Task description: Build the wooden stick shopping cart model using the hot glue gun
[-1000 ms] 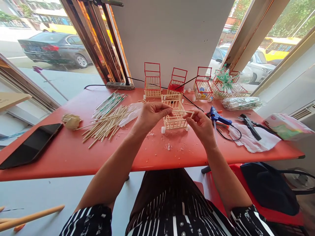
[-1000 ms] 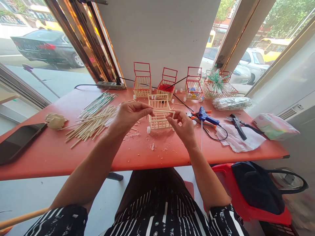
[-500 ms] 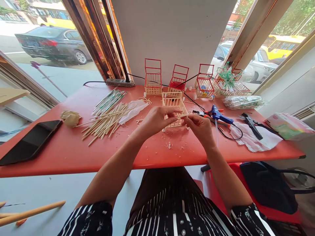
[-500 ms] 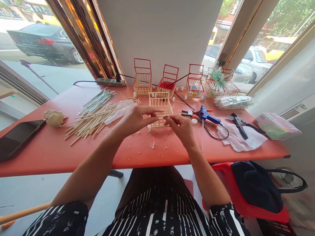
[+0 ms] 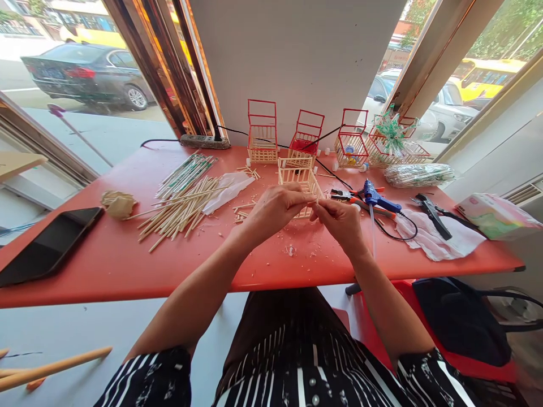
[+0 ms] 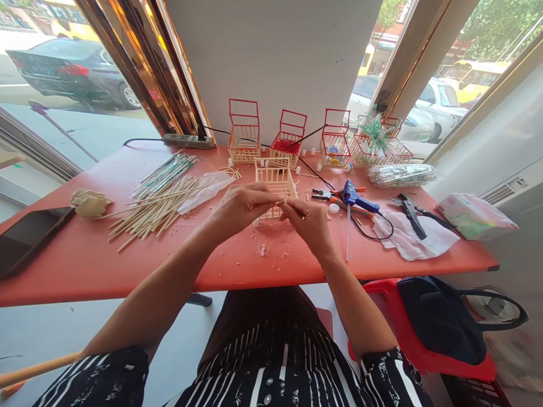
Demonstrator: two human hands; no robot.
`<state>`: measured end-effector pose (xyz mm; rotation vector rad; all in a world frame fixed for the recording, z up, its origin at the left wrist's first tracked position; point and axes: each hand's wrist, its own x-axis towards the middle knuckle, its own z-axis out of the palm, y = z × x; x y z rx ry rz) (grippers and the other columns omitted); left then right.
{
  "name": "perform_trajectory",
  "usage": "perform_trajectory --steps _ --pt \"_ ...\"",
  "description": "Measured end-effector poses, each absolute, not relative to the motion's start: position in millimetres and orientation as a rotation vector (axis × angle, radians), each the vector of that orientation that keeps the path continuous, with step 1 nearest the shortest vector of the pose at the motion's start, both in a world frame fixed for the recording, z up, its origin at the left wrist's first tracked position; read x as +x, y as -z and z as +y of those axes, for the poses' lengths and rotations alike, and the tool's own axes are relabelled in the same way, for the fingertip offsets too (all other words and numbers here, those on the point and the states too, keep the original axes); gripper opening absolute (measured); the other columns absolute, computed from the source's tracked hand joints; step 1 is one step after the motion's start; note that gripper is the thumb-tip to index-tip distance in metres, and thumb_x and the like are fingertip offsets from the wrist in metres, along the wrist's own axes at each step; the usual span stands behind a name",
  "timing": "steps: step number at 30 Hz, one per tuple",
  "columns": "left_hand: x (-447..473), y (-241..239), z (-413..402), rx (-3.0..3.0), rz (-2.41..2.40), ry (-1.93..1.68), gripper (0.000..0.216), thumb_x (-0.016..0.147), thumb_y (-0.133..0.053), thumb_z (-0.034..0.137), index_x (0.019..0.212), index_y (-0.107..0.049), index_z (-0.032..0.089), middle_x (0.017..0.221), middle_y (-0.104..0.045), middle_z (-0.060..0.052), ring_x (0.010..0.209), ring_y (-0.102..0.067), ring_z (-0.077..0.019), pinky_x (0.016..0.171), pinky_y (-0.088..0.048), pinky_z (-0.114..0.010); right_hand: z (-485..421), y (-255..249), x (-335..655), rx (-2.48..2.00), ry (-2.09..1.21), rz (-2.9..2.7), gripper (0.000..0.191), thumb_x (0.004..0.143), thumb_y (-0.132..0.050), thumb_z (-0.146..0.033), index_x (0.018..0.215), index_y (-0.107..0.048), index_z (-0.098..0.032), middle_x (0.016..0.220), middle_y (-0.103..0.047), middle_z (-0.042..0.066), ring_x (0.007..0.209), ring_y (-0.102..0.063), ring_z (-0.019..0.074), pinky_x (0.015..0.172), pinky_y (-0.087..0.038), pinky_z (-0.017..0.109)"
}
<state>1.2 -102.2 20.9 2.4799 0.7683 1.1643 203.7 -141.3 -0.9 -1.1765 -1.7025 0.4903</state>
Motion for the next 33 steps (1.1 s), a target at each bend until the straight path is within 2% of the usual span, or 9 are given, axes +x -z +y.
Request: perform_trajectory --steps 4,8,16,19,23,26,29,33 --pt "2.5 -22.2 -105.5 2.487 0.788 -1.142 0.027 0.103 -0.061 0.022 0.102 -0.088 0.025 0.083 -0.072 -0.004 0.077 -0.069 -0.0165 0.072 -0.047 -0.026 -142.3 -0.2 203.4 -1.175 -0.490 -1.709 0.052 0.099 -0.064 -0.064 0.071 -0.076 -0.023 0.066 -0.072 0.001 0.059 -0.057 0.0144 0.060 -0.044 0.028" --pt "2.8 -23.0 -107.3 2.478 0.787 -1.134 0.028 0.102 -0.060 0.020 0.100 -0.087 0.024 0.084 -0.072 -0.004 0.078 -0.069 -0.0165 0.073 -0.047 -0.026 -143.1 0.1 202.9 -1.192 -0.487 -1.715 0.056 0.099 -0.062 -0.068 0.069 -0.075 -0.023 0.063 -0.069 0.000 0.058 -0.055 0.0139 0.060 -0.043 0.028" --pt "2.8 -19.3 -104.2 2.454 0.793 -1.127 0.028 0.102 -0.061 0.022 0.087 -0.085 0.022 0.084 -0.073 -0.005 0.078 -0.070 -0.0170 0.072 -0.049 -0.027 -141.0 2.1 201.7 -1.199 -0.518 -1.723 0.054 0.099 -0.063 -0.064 0.065 -0.073 -0.022 0.059 -0.064 -0.001 0.053 -0.049 0.0119 0.056 -0.039 0.027" --pt "3.9 -20.2 -105.2 2.392 0.833 -1.133 0.024 0.101 -0.063 0.023 0.094 -0.086 0.022 0.087 -0.076 -0.005 0.081 -0.072 -0.0180 0.075 -0.052 -0.027 -138.9 2.5 202.6 -1.195 -0.556 -1.716 0.047 0.098 -0.065 -0.057 0.068 -0.075 -0.023 0.061 -0.068 0.000 0.055 -0.052 0.0127 0.055 -0.039 0.027" --pt "6.6 -22.9 -107.0 2.264 0.884 -1.140 0.026 0.097 -0.067 0.018 0.117 -0.084 0.022 0.110 -0.083 -0.007 0.093 -0.076 -0.0196 0.088 -0.057 -0.030 -137.0 3.2 204.1 -1.169 -0.621 -1.678 0.028 0.094 -0.069 -0.048 0.087 -0.082 -0.023 0.073 -0.079 0.002 0.059 -0.061 0.0148 0.056 -0.043 0.027" --pt "7.1 -23.2 -106.8 2.232 0.869 -1.149 0.027 0.098 -0.067 0.021 0.120 -0.084 0.022 0.121 -0.083 -0.008 0.105 -0.077 -0.0218 0.095 -0.058 -0.031 -137.6 2.7 204.5 -1.170 -0.635 -1.678 0.032 0.095 -0.068 -0.051 0.090 -0.082 -0.023 0.075 -0.080 0.003 0.062 -0.063 0.0155 0.057 -0.044 0.027" --pt "5.8 -21.7 -105.8 2.275 0.814 -1.162 0.025 0.100 -0.065 0.023 0.114 -0.086 0.023 0.111 -0.084 -0.007 0.106 -0.077 -0.0230 0.096 -0.058 -0.032 -139.6 1.2 203.9 -1.171 -0.599 -1.698 0.038 0.098 -0.066 -0.054 0.083 -0.079 -0.022 0.070 -0.076 0.002 0.061 -0.059 0.0140 0.058 -0.043 0.026" --pt "4.1 -19.5 -105.4 2.341 0.822 -1.174 0.028 0.099 -0.063 0.017 0.112 -0.087 0.024 0.097 -0.081 -0.005 0.093 -0.076 -0.0199 0.085 -0.056 -0.029 -142.0 0.7 202.7 -1.173 -0.556 -1.714 0.042 0.100 -0.064 -0.049 0.071 -0.074 -0.020 0.062 -0.066 0.000 0.055 -0.048 0.0110 0.055 -0.036 0.025"
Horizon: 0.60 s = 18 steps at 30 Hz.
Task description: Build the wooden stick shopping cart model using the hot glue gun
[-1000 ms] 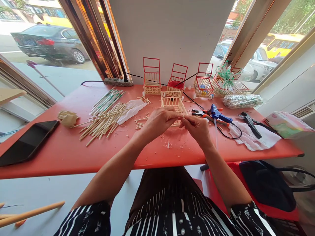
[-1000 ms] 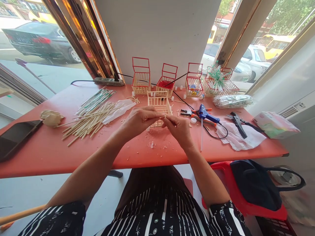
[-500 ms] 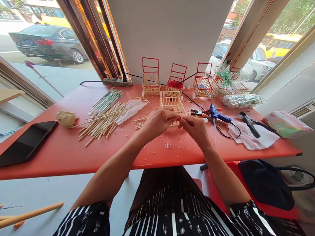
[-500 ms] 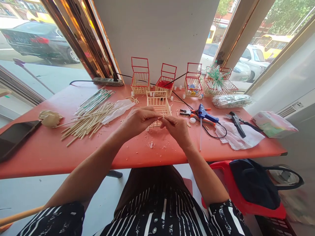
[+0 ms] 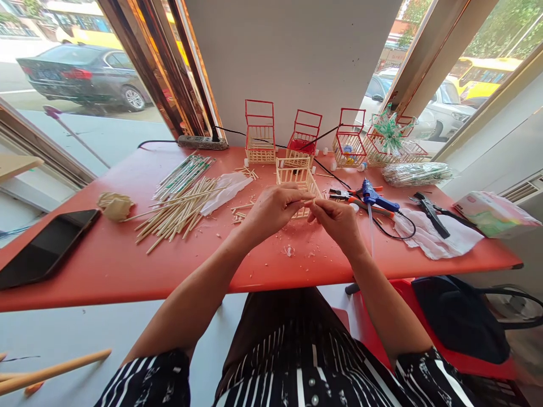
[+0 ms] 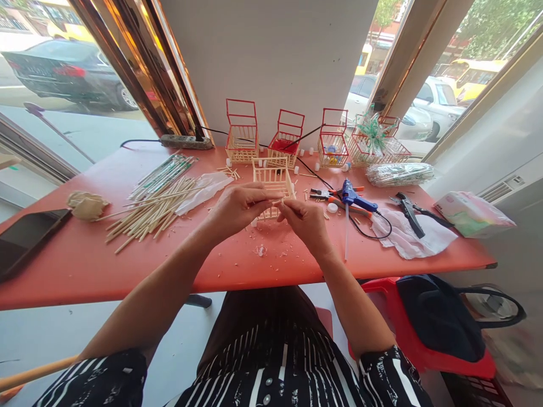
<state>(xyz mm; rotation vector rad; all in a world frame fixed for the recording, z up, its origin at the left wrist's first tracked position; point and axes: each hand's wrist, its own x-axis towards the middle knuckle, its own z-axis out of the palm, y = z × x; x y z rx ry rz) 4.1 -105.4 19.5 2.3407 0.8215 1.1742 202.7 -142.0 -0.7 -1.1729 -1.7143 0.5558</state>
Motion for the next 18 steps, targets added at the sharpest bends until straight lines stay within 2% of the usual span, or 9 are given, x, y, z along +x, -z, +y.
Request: perform_trajectory --steps 7,18 --pt "5.5 -18.7 -105.8 2.344 0.808 -1.210 0.027 0.097 -0.066 0.012 0.109 -0.087 0.022 0.083 -0.070 -0.002 0.077 -0.068 -0.0154 0.072 -0.048 -0.025 -141.0 4.3 203.6 -1.187 -0.527 -1.763 0.047 0.102 -0.061 -0.050 0.067 -0.071 -0.020 0.057 -0.057 -0.001 0.055 -0.045 0.0109 0.055 -0.034 0.026" --pt "5.1 -21.8 -106.0 2.268 0.775 -1.157 0.025 0.092 -0.067 0.007 0.102 -0.087 0.018 0.081 -0.069 -0.002 0.077 -0.065 -0.0146 0.074 -0.049 -0.025 -141.0 4.8 202.3 -1.155 -0.542 -1.786 0.050 0.102 -0.059 -0.053 0.067 -0.072 -0.020 0.055 -0.057 -0.002 0.051 -0.041 0.0098 0.052 -0.031 0.026"
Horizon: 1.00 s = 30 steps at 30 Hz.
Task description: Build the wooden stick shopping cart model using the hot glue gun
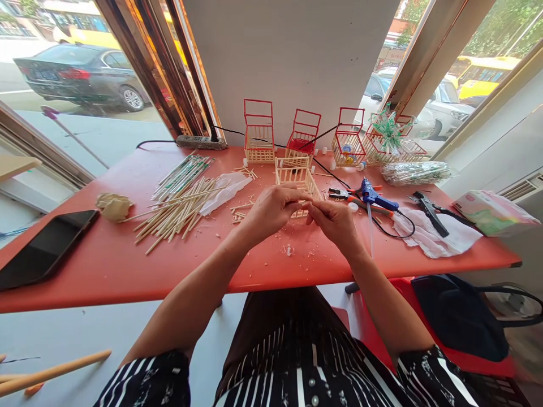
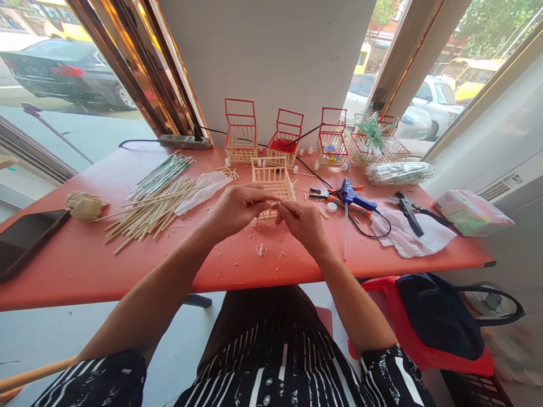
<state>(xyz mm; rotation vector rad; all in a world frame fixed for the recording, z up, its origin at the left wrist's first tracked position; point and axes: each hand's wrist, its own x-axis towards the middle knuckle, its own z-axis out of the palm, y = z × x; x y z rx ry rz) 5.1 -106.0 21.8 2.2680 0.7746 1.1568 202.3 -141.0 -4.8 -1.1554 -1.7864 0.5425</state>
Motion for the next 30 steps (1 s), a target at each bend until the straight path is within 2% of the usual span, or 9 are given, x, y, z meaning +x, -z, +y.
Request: perform_trajectory --steps 7,10,12,16,21,27,30 --pt "7.1 -21.8 -105.9 2.271 0.804 -1.144 0.025 0.092 -0.067 0.006 0.104 -0.085 0.019 0.091 -0.078 -0.004 0.084 -0.070 -0.0165 0.080 -0.053 -0.027 -140.0 3.9 203.0 -1.159 -0.547 -1.795 0.049 0.103 -0.059 -0.051 0.067 -0.071 -0.020 0.055 -0.051 -0.003 0.052 -0.043 0.0103 0.053 -0.033 0.026" --pt "7.4 -21.4 -105.6 2.253 0.848 -1.148 0.028 0.093 -0.068 0.008 0.114 -0.084 0.018 0.100 -0.081 -0.005 0.080 -0.068 -0.0151 0.078 -0.054 -0.027 -140.1 3.0 202.6 -1.160 -0.559 -1.775 0.044 0.102 -0.059 -0.045 0.069 -0.072 -0.020 0.058 -0.058 -0.001 0.054 -0.048 0.0106 0.055 -0.035 0.025" --pt "7.0 -21.3 -105.4 2.261 0.852 -1.146 0.028 0.094 -0.069 0.009 0.116 -0.083 0.018 0.098 -0.080 -0.005 0.079 -0.067 -0.0150 0.077 -0.053 -0.027 -140.1 2.9 202.3 -1.158 -0.565 -1.765 0.042 0.102 -0.059 -0.043 0.070 -0.073 -0.020 0.060 -0.062 -0.001 0.055 -0.050 0.0106 0.055 -0.036 0.025" --pt "5.1 -21.5 -104.9 2.299 0.795 -1.147 0.024 0.094 -0.068 0.007 0.107 -0.086 0.017 0.083 -0.072 -0.002 0.080 -0.067 -0.0152 0.075 -0.050 -0.025 -139.6 4.1 202.2 -1.158 -0.565 -1.759 0.043 0.101 -0.059 -0.045 0.069 -0.074 -0.020 0.058 -0.061 -0.001 0.053 -0.047 0.0102 0.053 -0.035 0.025" --pt "4.5 -21.1 -104.5 2.295 0.750 -1.152 0.027 0.093 -0.065 0.005 0.100 -0.087 0.019 0.081 -0.068 -0.001 0.075 -0.063 -0.0140 0.071 -0.047 -0.025 -139.2 5.7 202.5 -1.164 -0.553 -1.766 0.045 0.101 -0.060 -0.047 0.069 -0.075 -0.020 0.058 -0.062 0.000 0.053 -0.048 0.0101 0.054 -0.036 0.024" --pt "4.7 -20.7 -104.8 2.328 0.726 -1.155 0.027 0.095 -0.062 0.009 0.096 -0.087 0.021 0.077 -0.062 -0.001 0.072 -0.061 -0.0146 0.067 -0.043 -0.025 -140.1 7.3 202.0 -1.175 -0.547 -1.761 0.043 0.102 -0.060 -0.046 0.071 -0.076 -0.019 0.059 -0.062 0.000 0.055 -0.050 0.0106 0.055 -0.037 0.024" --pt "3.7 -20.8 -105.0 2.345 0.724 -1.138 0.027 0.097 -0.061 0.014 0.088 -0.085 0.020 0.076 -0.061 -0.002 0.072 -0.061 -0.0150 0.067 -0.043 -0.026 -140.4 8.3 201.9 -1.175 -0.535 -1.768 0.042 0.102 -0.059 -0.044 0.072 -0.076 -0.019 0.060 -0.063 -0.001 0.054 -0.048 0.0105 0.054 -0.037 0.024"
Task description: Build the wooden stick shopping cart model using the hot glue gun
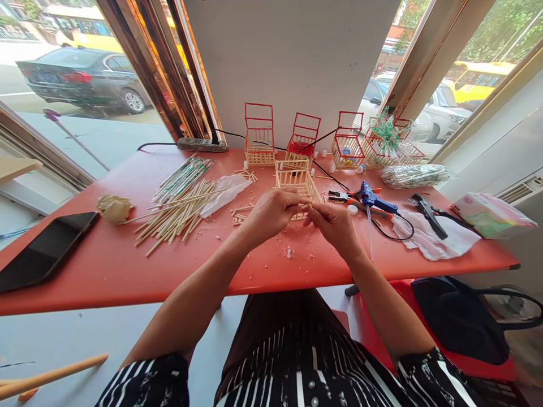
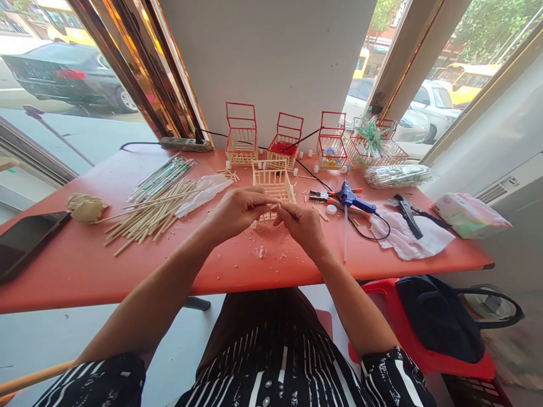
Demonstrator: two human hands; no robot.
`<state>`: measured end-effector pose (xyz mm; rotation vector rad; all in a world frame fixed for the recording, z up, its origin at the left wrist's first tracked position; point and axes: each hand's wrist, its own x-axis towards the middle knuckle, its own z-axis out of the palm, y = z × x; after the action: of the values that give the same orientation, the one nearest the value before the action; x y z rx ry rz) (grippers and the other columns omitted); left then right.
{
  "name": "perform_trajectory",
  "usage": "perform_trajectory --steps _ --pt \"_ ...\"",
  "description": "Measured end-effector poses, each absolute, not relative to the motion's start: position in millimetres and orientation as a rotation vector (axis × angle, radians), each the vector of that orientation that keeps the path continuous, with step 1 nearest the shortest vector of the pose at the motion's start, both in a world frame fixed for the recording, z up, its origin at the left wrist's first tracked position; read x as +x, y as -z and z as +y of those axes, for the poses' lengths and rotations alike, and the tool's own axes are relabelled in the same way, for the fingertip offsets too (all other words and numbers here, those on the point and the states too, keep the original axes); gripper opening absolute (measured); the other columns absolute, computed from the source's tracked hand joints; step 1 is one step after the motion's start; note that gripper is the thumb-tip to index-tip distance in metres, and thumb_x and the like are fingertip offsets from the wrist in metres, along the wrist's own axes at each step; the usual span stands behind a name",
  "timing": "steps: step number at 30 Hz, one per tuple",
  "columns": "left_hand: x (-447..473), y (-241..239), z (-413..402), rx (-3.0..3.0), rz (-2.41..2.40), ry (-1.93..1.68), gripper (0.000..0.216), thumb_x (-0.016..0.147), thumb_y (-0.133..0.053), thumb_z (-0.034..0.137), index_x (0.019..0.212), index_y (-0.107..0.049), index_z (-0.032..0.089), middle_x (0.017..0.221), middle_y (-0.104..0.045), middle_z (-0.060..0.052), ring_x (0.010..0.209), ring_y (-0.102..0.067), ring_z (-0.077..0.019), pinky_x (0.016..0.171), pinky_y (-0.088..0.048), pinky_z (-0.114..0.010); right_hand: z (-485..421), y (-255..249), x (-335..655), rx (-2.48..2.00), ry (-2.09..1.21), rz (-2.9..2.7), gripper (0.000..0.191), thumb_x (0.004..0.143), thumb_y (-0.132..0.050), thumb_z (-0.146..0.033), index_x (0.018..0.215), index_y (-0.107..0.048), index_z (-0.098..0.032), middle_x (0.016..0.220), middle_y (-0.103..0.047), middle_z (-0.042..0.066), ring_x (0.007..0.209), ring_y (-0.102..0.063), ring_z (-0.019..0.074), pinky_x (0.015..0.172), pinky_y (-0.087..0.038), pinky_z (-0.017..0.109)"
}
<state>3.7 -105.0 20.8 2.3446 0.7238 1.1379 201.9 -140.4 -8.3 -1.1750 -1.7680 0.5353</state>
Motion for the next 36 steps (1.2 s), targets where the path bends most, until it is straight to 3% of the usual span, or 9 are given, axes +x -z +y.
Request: perform_trajectory --steps 3,12,24,36 --pt "2.9 -20.7 -105.0 2.363 0.745 -1.123 0.029 0.099 -0.060 0.018 0.082 -0.083 0.019 0.074 -0.058 -0.002 0.069 -0.059 -0.0148 0.065 -0.042 -0.026 -140.2 9.9 202.3 -1.186 -0.541 -1.768 0.043 0.102 -0.059 -0.046 0.074 -0.077 -0.020 0.062 -0.067 0.001 0.054 -0.049 0.0110 0.054 -0.037 0.024" --pt "2.7 -22.9 -106.3 2.360 0.792 -1.087 0.027 0.099 -0.060 0.018 0.092 -0.086 0.019 0.076 -0.061 -0.002 0.070 -0.060 -0.0153 0.065 -0.043 -0.026 -138.7 13.1 202.8 -1.184 -0.612 -1.738 0.042 0.101 -0.061 -0.050 0.078 -0.078 -0.020 0.068 -0.073 0.002 0.059 -0.058 0.0126 0.059 -0.045 0.024" --pt "2.4 -22.4 -106.3 2.358 0.759 -1.101 0.028 0.099 -0.059 0.018 0.084 -0.083 0.019 0.077 -0.065 -0.003 0.072 -0.063 -0.0160 0.068 -0.044 -0.027 -138.8 10.2 201.5 -1.157 -0.597 -1.745 0.040 0.101 -0.062 -0.047 0.076 -0.078 -0.020 0.069 -0.076 0.002 0.058 -0.060 0.0123 0.058 -0.044 0.024" --pt "2.8 -24.6 -107.6 2.323 0.742 -1.145 0.028 0.094 -0.062 0.009 0.100 -0.087 0.021 0.083 -0.074 -0.003 0.079 -0.068 -0.0165 0.074 -0.049 -0.027 -138.4 8.7 200.5 -1.157 -0.618 -1.742 0.045 0.101 -0.063 -0.055 0.075 -0.079 -0.021 0.069 -0.077 0.003 0.057 -0.061 0.0125 0.057 -0.045 0.024"
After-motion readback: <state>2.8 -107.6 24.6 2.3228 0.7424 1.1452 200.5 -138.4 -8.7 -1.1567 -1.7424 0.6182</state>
